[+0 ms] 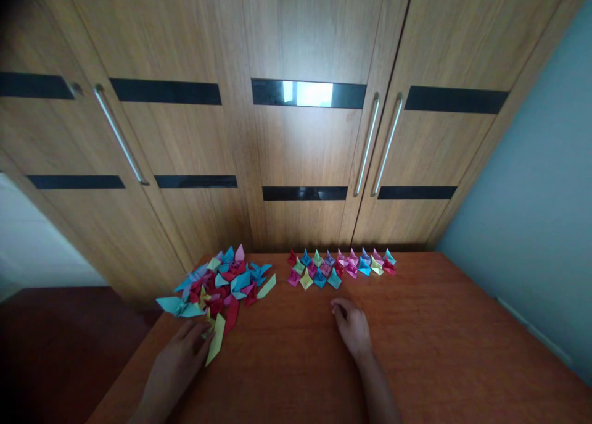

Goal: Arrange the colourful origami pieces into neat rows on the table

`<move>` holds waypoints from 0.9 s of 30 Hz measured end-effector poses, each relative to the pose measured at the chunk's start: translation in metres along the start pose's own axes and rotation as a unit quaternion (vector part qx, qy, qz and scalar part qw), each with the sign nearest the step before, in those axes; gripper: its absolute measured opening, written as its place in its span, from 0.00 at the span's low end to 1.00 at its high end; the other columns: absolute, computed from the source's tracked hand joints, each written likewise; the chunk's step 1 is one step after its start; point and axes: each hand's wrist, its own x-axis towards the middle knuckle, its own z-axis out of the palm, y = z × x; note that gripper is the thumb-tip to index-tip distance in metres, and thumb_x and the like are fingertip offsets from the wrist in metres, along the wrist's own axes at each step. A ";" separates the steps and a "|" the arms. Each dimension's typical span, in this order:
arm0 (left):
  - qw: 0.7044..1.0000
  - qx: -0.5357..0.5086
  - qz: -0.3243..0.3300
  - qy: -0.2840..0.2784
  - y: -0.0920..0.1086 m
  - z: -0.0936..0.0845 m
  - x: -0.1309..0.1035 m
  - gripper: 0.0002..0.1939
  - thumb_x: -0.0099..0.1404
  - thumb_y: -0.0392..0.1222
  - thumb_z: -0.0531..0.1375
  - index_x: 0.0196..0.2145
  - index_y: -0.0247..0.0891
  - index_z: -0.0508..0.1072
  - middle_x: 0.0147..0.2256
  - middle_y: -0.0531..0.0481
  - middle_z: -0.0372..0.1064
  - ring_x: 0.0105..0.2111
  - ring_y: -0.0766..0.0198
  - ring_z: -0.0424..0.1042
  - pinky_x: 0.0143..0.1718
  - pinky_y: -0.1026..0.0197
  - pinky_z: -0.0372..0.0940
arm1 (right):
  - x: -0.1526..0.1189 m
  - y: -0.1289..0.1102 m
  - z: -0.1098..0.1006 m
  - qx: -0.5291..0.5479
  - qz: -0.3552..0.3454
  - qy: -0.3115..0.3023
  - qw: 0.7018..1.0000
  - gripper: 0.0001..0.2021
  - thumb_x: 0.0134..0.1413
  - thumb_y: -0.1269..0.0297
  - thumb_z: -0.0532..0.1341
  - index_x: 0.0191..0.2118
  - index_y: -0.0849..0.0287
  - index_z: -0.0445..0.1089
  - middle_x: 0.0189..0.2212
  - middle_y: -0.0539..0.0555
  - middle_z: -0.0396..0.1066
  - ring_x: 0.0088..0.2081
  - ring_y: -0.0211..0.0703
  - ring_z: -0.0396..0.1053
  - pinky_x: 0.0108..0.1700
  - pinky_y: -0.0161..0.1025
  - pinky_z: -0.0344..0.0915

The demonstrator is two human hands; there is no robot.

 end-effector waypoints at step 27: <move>0.910 -0.378 0.167 -0.014 0.136 0.012 0.043 0.09 0.62 0.38 0.54 0.33 0.41 0.75 0.33 0.50 0.73 0.32 0.64 0.71 0.34 0.64 0.66 | -0.017 -0.060 -0.003 0.336 0.041 -0.148 0.929 0.17 0.47 0.55 0.65 0.42 0.56 0.71 0.31 0.51 0.68 0.33 0.38 0.64 0.34 0.33 0.61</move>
